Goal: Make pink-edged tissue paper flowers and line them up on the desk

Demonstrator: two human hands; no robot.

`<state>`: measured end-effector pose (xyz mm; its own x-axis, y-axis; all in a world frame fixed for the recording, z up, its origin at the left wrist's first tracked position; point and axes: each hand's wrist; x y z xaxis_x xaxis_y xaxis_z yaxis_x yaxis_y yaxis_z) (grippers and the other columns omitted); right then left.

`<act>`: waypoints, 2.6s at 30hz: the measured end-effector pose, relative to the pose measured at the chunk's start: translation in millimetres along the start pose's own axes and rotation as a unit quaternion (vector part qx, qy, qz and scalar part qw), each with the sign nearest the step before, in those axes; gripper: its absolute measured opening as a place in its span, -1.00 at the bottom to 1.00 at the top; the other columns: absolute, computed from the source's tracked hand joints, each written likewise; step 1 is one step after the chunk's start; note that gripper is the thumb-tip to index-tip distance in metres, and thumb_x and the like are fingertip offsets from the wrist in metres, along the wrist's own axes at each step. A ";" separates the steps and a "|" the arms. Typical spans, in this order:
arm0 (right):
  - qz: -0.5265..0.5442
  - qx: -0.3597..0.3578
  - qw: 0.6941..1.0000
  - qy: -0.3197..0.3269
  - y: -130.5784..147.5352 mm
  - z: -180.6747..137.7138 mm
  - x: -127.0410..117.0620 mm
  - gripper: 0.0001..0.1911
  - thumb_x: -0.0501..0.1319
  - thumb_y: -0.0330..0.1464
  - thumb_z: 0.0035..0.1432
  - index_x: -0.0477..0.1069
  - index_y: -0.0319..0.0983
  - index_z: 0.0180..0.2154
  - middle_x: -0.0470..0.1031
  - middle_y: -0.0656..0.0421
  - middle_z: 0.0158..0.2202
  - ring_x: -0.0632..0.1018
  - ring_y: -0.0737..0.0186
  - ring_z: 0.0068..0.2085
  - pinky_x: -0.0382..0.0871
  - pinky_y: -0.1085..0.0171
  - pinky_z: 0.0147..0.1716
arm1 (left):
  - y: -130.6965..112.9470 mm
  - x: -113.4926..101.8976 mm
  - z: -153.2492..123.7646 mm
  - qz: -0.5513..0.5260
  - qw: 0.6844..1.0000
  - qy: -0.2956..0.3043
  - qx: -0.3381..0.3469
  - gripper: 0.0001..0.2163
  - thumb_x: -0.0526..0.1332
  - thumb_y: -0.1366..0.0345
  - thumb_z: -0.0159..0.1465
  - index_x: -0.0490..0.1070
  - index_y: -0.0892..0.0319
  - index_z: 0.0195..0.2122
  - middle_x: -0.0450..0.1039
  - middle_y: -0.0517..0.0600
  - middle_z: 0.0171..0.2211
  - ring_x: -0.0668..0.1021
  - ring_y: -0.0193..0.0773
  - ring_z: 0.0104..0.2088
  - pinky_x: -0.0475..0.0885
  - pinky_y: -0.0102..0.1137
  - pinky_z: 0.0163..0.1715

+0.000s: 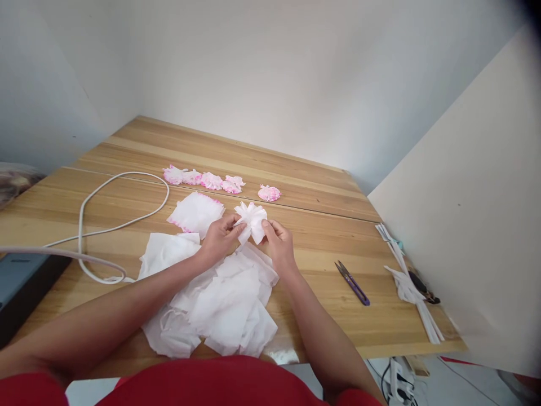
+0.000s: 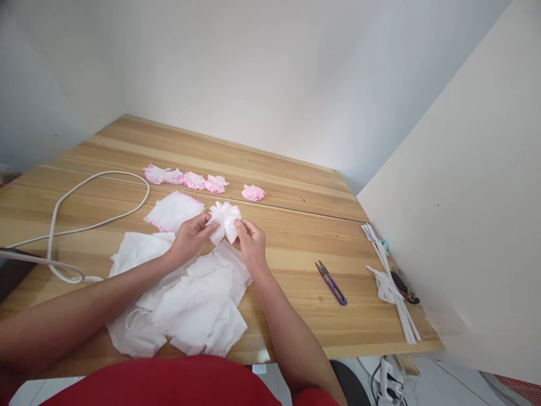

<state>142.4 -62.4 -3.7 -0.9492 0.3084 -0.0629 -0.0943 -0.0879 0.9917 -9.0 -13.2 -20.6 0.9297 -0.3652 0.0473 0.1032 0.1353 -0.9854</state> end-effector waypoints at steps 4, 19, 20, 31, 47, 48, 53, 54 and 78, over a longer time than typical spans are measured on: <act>-0.082 -0.040 0.996 -0.001 2.8 -3.8 2.6 -0.65 0.14 -0.10 0.19 0.40 -0.23 -0.46 0.32 0.26 -0.57 0.34 0.33 -0.50 0.24 0.36 -0.49 | -4.7 -0.2 -1.6 0.002 1.000 0.012 -0.014 -0.74 0.23 0.09 0.22 0.49 0.18 -0.22 0.49 -0.02 -0.31 0.49 -0.25 -0.30 0.35 -0.44 -0.30; -0.355 -0.281 0.891 0.029 -6.9 -9.2 5.8 -0.73 0.01 -0.41 0.26 0.49 -0.19 -0.23 0.57 0.10 -0.33 0.52 0.19 -0.27 0.32 0.25 -0.23 | -3.9 -1.0 -4.3 0.149 0.989 -0.024 -0.005 -0.76 0.25 0.07 0.18 0.41 0.16 -0.36 0.26 -0.15 -0.57 0.27 -0.33 -0.54 0.11 -0.43 -0.51; -0.367 -0.288 0.884 0.029 -8.7 -9.3 5.9 -0.73 0.01 -0.42 0.26 0.49 -0.19 -0.23 0.57 0.09 -0.34 0.52 0.18 -0.28 0.32 0.24 -0.24 | -3.2 -0.9 -4.7 0.157 0.987 -0.032 -0.007 -0.76 0.25 0.07 0.19 0.37 0.15 -0.40 0.22 -0.17 -0.60 0.26 -0.34 -0.55 0.10 -0.43 -0.52; -0.252 -0.153 0.955 0.004 -9.3 -5.8 5.1 -0.76 0.09 -0.29 0.21 0.50 -0.20 -0.36 0.49 0.18 -0.48 0.44 0.26 -0.44 0.30 0.29 -0.39 | -5.5 -0.2 -4.6 0.028 0.999 -0.022 -0.033 -0.78 0.17 0.15 0.21 0.38 0.19 -0.47 0.33 -0.09 -0.50 0.37 -0.29 -0.43 0.25 -0.43 -0.38; -0.227 -0.141 0.963 -0.040 -3.3 -10.5 8.4 -0.74 0.15 -0.21 0.20 0.38 -0.21 -0.47 0.33 0.27 -0.56 0.33 0.35 -0.51 0.21 0.34 -0.45 | -6.7 0.4 -5.8 -0.063 0.997 0.007 -0.036 -0.75 0.25 0.10 0.20 0.39 0.19 -0.27 0.40 -0.07 -0.38 0.44 -0.31 -0.37 0.34 -0.45 -0.34; -0.245 -0.160 0.955 -0.041 -4.5 -10.9 8.6 -0.71 0.14 -0.23 0.21 0.35 -0.21 -0.51 0.30 0.27 -0.58 0.30 0.35 -0.52 0.18 0.34 -0.45 | -4.6 0.8 -5.4 -0.060 0.997 0.005 -0.041 -0.73 0.28 0.09 0.18 0.38 0.18 -0.25 0.40 -0.08 -0.38 0.44 -0.32 -0.38 0.34 -0.46 -0.36; -0.236 -0.162 0.958 -0.025 -7.9 -8.9 8.0 -0.66 0.15 -0.21 0.21 0.30 -0.22 -0.56 0.20 0.29 -0.61 0.23 0.38 -0.53 0.13 0.34 -0.47 | 4.6 1.7 -0.7 -0.067 0.995 -0.029 -0.070 -0.69 0.33 0.07 0.11 0.38 0.23 -0.36 0.38 -0.08 -0.46 0.41 -0.34 -0.45 0.30 -0.46 -0.45; -0.203 -0.129 0.970 -0.026 -8.2 -7.3 7.5 -0.66 0.15 -0.19 0.20 0.31 -0.22 -0.54 0.20 0.30 -0.61 0.23 0.38 -0.53 0.13 0.35 -0.49 | 4.6 1.6 0.1 -0.079 0.994 -0.032 -0.073 -0.69 0.34 0.07 0.10 0.40 0.24 -0.35 0.40 -0.07 -0.45 0.42 -0.33 -0.44 0.31 -0.45 -0.44; -0.119 -0.061 0.991 0.016 -10.1 -1.9 7.5 -0.84 0.19 -0.26 0.14 0.48 -0.20 -0.35 0.53 0.20 -0.39 0.47 0.27 -0.37 0.35 0.30 -0.33 | -0.4 -1.1 3.0 -0.167 0.980 -0.032 -0.106 -0.75 0.35 0.22 0.09 0.31 0.20 -0.34 0.38 -0.12 -0.45 0.42 -0.37 -0.44 0.31 -0.48 -0.43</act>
<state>135.7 -61.0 -14.4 -0.9047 0.3039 -0.2986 -0.3501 -0.1307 0.9275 -9.0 -10.1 -19.7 0.8776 -0.2977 0.3757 0.3357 -0.1778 -0.9251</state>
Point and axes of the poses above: each hand's wrist, its own z-axis towards the middle knuckle, its own x-axis out of the palm, y = z × x
